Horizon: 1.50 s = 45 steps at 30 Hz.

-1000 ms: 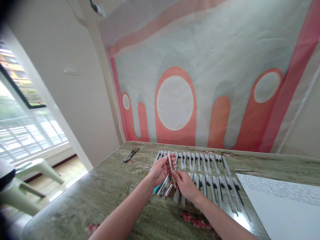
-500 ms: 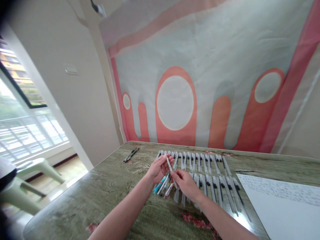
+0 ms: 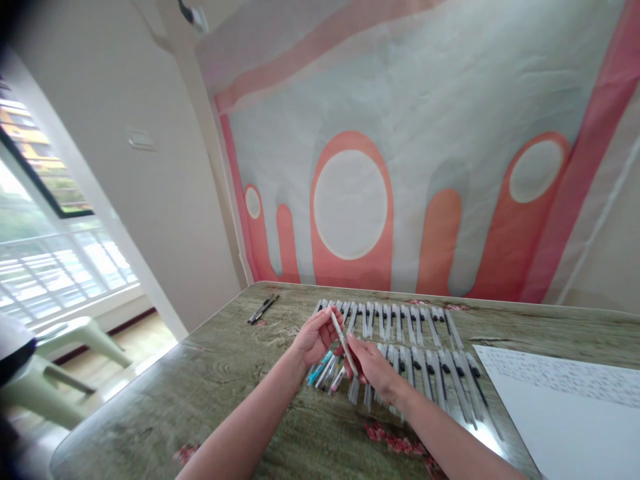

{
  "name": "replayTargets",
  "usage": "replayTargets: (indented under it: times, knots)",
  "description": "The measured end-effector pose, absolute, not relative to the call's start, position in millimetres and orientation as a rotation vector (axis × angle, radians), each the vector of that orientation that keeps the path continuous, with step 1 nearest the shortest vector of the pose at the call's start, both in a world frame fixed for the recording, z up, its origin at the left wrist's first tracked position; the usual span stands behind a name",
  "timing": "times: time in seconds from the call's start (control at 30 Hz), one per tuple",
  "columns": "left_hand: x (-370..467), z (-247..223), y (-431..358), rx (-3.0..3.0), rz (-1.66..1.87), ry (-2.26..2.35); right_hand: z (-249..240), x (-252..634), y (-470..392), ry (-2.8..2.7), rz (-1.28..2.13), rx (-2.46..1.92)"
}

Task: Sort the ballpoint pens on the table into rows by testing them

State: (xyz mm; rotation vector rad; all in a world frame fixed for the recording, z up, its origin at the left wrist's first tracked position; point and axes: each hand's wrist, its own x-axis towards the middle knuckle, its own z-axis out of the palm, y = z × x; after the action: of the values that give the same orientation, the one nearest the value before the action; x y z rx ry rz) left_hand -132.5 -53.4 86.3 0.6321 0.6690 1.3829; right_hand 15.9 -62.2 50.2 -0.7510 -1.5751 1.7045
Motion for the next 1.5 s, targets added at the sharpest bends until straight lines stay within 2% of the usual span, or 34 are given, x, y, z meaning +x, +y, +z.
replayTargets:
  times: [0.23, 0.4, 0.6, 0.8, 1.2, 1.5]
  knots:
    - [-137.2, 83.2, -50.0, 0.623, 1.381, 0.659, 53.3, 15.8, -62.0, -1.492, 1.606, -0.773]
    - [-140.6, 81.7, -48.3, 0.646, 1.352, 0.652, 57.2, 18.8, -63.3, -1.362, 1.82, -0.711]
    - [-143.5, 83.8, -48.7, 0.704, 1.353, 0.663, 61.6, 17.9, -67.0, -1.329, 1.735, -0.718]
    - [-141.5, 87.5, -53.0, 0.742, 1.314, 0.696, 59.6, 16.6, -65.0, -1.217, 1.949, -0.672]
    - [-152.1, 88.7, -46.6, 0.701, 1.454, 0.702, 53.9, 17.1, -62.1, -1.195, 1.911, -0.685]
    - [-138.6, 88.1, -52.8, 0.859, 1.352, 0.886, 53.7, 15.5, -61.3, -1.213, 1.858, -0.758]
